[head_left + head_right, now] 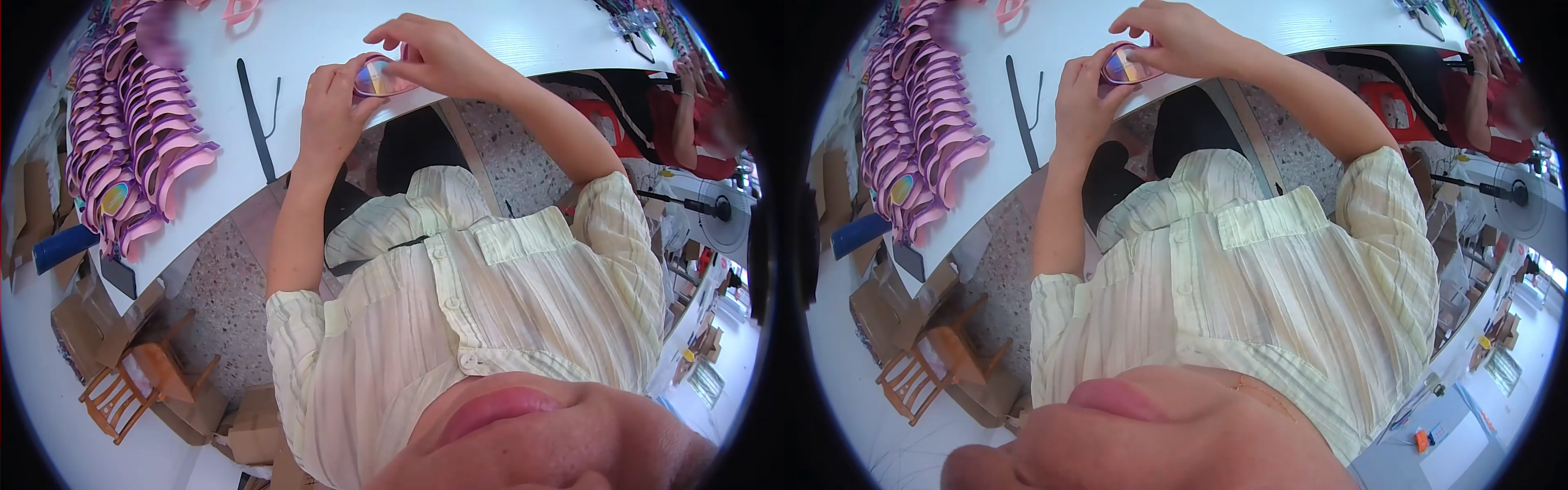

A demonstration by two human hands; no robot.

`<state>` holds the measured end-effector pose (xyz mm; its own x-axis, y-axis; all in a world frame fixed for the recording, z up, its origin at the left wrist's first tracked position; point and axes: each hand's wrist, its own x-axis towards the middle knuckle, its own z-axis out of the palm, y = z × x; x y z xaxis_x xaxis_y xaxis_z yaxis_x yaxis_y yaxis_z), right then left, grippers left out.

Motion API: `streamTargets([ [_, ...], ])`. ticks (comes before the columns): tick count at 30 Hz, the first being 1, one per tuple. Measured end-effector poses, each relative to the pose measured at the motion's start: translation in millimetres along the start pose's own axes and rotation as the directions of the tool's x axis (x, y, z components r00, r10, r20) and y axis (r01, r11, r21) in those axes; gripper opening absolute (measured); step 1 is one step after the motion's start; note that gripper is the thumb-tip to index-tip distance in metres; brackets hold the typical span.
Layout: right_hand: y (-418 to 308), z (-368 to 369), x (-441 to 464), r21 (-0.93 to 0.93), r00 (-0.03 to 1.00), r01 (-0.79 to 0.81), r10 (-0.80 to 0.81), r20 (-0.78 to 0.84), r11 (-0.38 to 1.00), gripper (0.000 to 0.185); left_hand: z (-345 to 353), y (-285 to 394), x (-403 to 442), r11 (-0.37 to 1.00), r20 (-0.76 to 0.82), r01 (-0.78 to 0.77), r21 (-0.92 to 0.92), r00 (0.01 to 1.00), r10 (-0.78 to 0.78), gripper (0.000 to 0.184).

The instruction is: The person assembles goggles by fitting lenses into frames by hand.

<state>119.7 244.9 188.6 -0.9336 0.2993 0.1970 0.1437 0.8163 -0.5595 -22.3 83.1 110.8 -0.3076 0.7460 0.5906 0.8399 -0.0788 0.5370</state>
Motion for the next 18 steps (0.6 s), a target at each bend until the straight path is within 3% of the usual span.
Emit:
streamTargets([
  [6, -1, 3, 21, -0.013, 0.975, -0.148, 0.148, 0.165, 0.989, 0.032, 4, -2, -5, 0.999, -0.036, 0.009, 0.044, 0.999, -0.008, 0.064],
  [9, -4, -15, 35, 0.036, 0.957, -0.068, 0.055, 0.283, 0.997, 0.034, 2, 0, -6, 0.999, -0.046, -0.008, 0.036, 0.999, 0.010, 0.062],
  [12, 1, -21, 45, 0.200, 0.861, -0.278, 0.151, 0.486, 0.939, 0.037, 2, 0, -6, 1.000, -0.051, -0.011, 0.012, 0.999, 0.012, 0.060],
  [15, 1, -26, 44, 0.326, 0.839, -0.408, 0.210, 0.503, 0.853, 0.033, 2, -1, -8, 1.000, -0.060, -0.004, 0.017, 0.998, 0.005, 0.060],
  [18, -17, -23, 31, 0.227, 0.917, -0.320, 0.241, 0.317, 0.920, 0.032, 2, -1, -6, 1.000, -0.056, 0.007, 0.012, 0.998, -0.007, 0.061],
])
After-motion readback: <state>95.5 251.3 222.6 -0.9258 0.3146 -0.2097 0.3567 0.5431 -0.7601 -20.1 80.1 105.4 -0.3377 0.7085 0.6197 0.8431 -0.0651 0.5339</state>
